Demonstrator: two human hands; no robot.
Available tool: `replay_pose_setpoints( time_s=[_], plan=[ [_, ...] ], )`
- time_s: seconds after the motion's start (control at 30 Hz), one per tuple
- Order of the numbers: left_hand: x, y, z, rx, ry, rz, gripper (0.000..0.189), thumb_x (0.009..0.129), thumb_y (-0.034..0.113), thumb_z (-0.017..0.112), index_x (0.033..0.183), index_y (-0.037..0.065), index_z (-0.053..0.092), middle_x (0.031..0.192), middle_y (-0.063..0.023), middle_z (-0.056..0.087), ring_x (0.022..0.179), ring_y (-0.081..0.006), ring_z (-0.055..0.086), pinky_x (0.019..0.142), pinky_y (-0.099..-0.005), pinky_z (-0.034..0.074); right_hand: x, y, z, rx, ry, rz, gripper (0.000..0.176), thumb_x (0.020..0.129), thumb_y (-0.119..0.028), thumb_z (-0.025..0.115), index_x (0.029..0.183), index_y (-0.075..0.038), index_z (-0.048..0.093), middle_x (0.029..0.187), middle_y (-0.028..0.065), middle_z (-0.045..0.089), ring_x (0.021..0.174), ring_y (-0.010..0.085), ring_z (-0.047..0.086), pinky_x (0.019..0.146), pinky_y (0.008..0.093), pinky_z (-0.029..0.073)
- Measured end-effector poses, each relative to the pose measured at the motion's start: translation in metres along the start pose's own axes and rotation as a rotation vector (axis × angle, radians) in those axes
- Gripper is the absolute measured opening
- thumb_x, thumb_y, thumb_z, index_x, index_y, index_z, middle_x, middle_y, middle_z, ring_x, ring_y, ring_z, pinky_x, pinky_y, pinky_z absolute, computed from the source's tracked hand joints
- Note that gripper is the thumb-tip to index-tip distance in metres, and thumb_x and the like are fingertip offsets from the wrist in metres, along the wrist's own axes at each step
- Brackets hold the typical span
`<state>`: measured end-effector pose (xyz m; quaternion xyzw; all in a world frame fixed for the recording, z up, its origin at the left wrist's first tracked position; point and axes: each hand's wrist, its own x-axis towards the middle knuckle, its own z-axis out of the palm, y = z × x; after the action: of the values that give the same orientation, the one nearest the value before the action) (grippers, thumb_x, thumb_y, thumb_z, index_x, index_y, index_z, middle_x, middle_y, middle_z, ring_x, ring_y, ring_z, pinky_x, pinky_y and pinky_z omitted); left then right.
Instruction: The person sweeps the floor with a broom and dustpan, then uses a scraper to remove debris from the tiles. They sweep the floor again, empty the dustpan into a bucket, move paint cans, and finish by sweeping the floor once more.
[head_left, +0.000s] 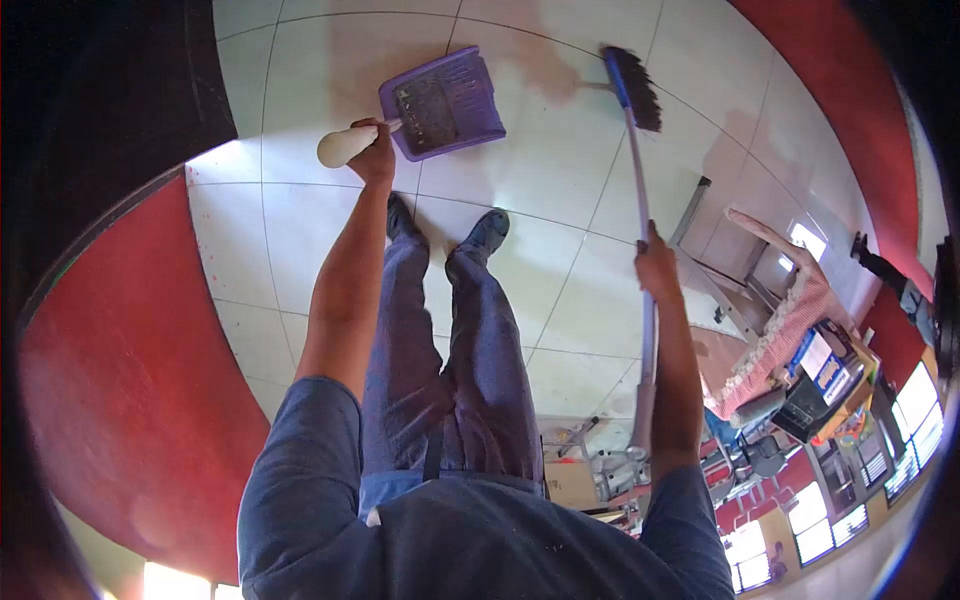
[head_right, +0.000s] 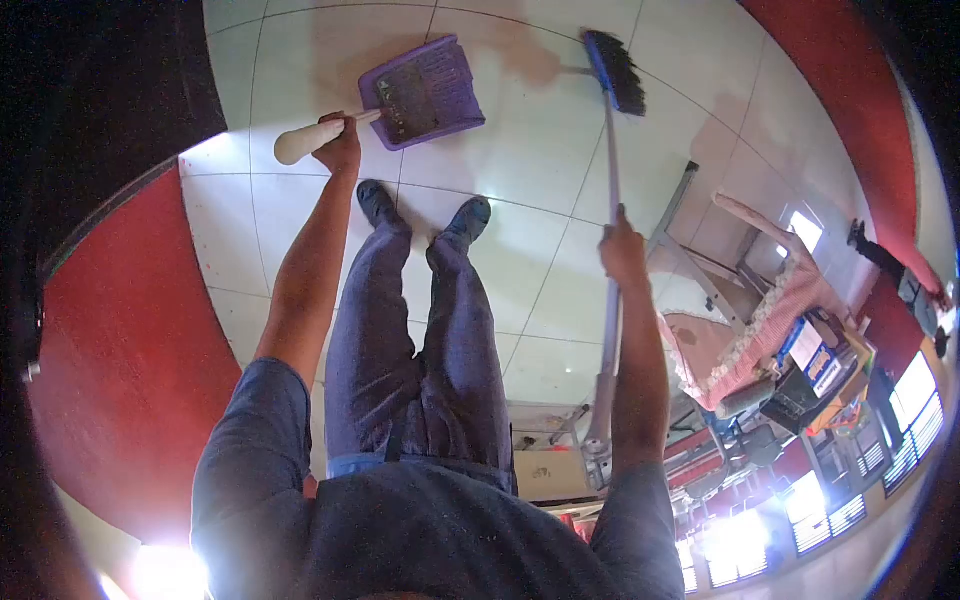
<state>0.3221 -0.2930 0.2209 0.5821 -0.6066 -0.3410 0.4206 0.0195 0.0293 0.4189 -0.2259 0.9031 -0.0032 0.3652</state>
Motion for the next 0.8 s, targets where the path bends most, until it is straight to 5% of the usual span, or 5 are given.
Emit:
replay_pose_setpoints(
  time_s=[0.1, 0.43, 0.57, 0.67, 0.8],
  plan=[
    [-0.002, -0.011, -0.001, 0.017, 0.060, 0.068, 0.017, 0.069, 0.007, 0.071, 0.082, 0.004, 0.061, 0.080, -0.0051, 0.064, 0.075, -0.0193, 0.061, 0.072, -0.0330, 0.049, -0.044, -0.048, 0.029, 0.045, -0.126, 0.020, 0.050, 0.090, -0.014, 0.044, 0.138, -0.008, 0.032, 0.069, 0.0197, 0.062, 0.044, 0.0277, 0.058, 0.044, 0.0363, 0.050],
    [0.007, -0.028, -0.029, 0.083, 0.129, -0.158, 0.017, 0.068, 0.017, 0.074, 0.077, 0.006, 0.065, 0.078, -0.0062, 0.068, 0.075, -0.0209, 0.066, 0.071, -0.0326, 0.050, -0.200, -0.110, 0.025, 0.143, -0.362, -0.187, 0.053, 0.090, -0.013, 0.050, 0.139, -0.013, 0.031, 0.088, 0.0249, 0.062, 0.077, 0.0406, 0.063, 0.068, 0.0414, 0.049],
    [0.000, -0.015, -0.110, 0.125, 0.092, -0.195, 0.019, 0.067, 0.008, 0.075, 0.082, 0.003, 0.065, 0.082, -0.0069, 0.067, 0.075, -0.0187, 0.063, 0.074, -0.0310, 0.049, -0.179, -0.093, -0.010, 0.059, -0.204, -0.037, 0.054, 0.091, -0.010, 0.047, 0.141, -0.016, 0.028, 0.099, 0.0245, 0.061, 0.076, 0.0326, 0.065, 0.067, 0.0384, 0.049],
    [-0.002, -0.059, -0.174, 0.071, 0.068, -0.125, 0.015, 0.070, 0.003, 0.072, 0.083, 0.003, 0.063, 0.079, -0.0074, 0.065, 0.073, -0.0166, 0.061, 0.072, -0.0292, 0.049, -0.103, -0.051, 0.001, -0.159, 0.129, -0.355, 0.048, 0.091, -0.015, 0.046, 0.137, -0.010, 0.034, 0.095, 0.0244, 0.061, 0.075, 0.0359, 0.063, 0.064, 0.0428, 0.050],
    [-0.015, -0.102, -0.207, 0.056, 0.139, -0.110, 0.014, 0.072, 0.003, 0.070, 0.084, 0.005, 0.061, 0.078, -0.0060, 0.064, 0.073, -0.0157, 0.060, 0.072, -0.0294, 0.049, -0.045, -0.084, 0.045, -0.142, -0.046, -0.048, 0.049, 0.090, -0.015, 0.046, 0.137, -0.010, 0.034, 0.082, 0.0196, 0.062, 0.058, 0.0288, 0.061, 0.054, 0.0399, 0.050]
  ],
)
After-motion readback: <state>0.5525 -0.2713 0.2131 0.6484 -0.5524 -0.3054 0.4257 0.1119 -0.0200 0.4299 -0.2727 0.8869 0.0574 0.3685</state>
